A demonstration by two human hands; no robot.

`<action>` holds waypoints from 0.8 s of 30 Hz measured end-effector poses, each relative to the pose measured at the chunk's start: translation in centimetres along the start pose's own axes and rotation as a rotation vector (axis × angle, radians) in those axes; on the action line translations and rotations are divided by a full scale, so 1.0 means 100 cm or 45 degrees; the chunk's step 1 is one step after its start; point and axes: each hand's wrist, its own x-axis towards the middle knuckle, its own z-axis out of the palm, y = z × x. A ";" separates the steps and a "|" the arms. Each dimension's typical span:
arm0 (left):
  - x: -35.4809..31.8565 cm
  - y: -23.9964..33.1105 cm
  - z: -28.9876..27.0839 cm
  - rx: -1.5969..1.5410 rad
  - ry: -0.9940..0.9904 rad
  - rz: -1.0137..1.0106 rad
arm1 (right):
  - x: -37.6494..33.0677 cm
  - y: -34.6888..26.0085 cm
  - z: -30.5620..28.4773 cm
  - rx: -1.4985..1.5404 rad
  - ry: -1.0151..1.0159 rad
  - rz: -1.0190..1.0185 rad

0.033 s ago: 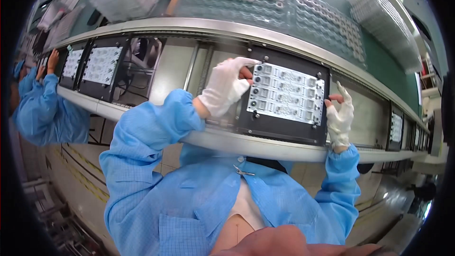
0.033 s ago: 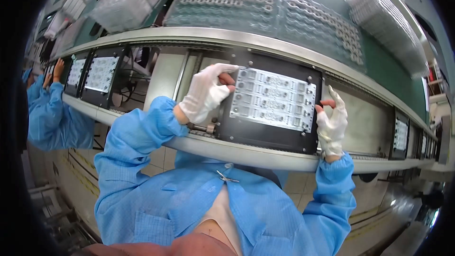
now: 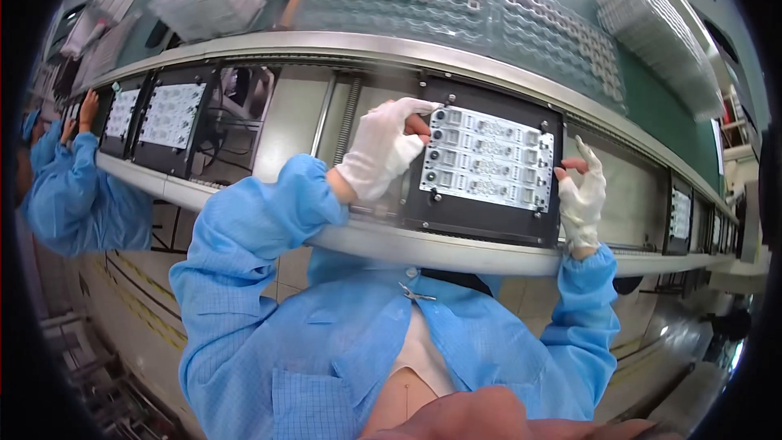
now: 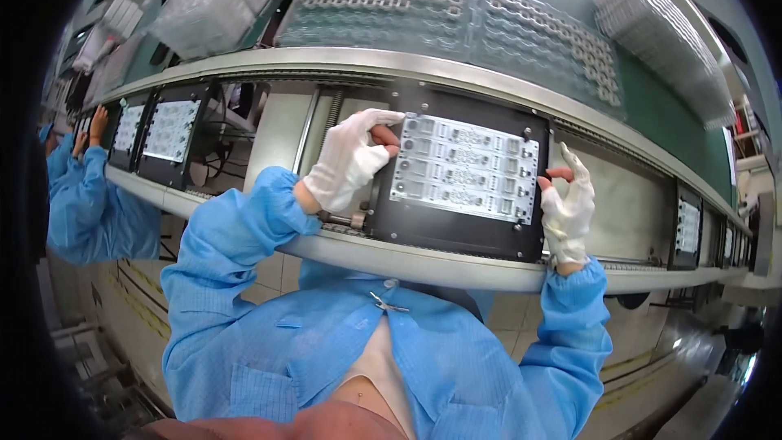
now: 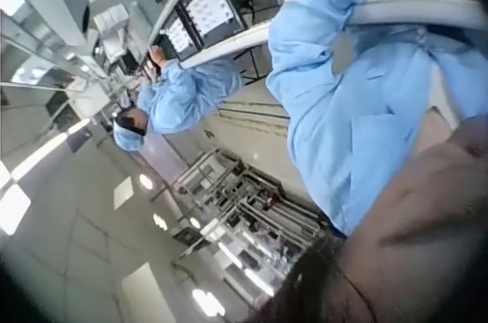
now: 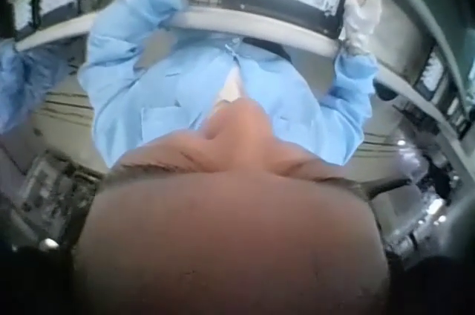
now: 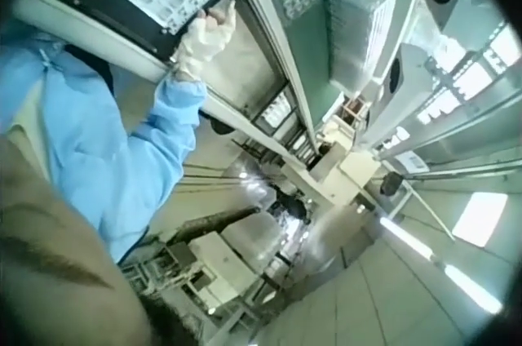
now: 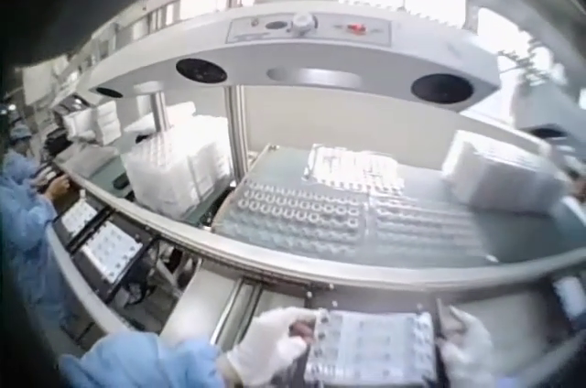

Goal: Assembling small electronic components onto printed circuit boards on a factory production line.

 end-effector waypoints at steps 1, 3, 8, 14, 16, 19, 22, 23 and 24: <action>0.000 0.000 0.002 0.014 0.003 0.021 | 0.001 -0.007 -0.005 -0.050 -0.009 -0.005; 0.001 0.003 0.001 0.016 -0.058 0.013 | 0.004 -0.002 -0.006 0.098 -0.010 0.084; 0.004 0.001 -0.014 -0.022 -0.298 0.125 | 0.008 -0.015 -0.010 0.254 -0.179 0.184; -0.010 0.010 -0.025 0.057 -0.077 -0.122 | 0.013 -0.014 -0.031 0.307 -0.239 0.073; -0.014 0.002 -0.025 0.013 -0.112 -0.278 | 0.011 -0.021 -0.036 0.322 -0.217 0.037; -0.015 -0.001 -0.022 -0.290 -0.120 -0.377 | -0.002 -0.043 -0.030 0.337 -0.353 0.168; -0.012 -0.002 -0.016 -0.398 -0.311 -0.400 | -0.010 -0.087 -0.005 0.259 -0.578 -0.406; -0.011 -0.002 -0.016 -0.504 -0.355 -0.457 | -0.010 -0.101 0.009 0.226 -0.639 -0.504; -0.010 -0.007 -0.016 -0.487 -0.400 -0.421 | -0.013 -0.101 0.024 0.263 -0.596 -0.546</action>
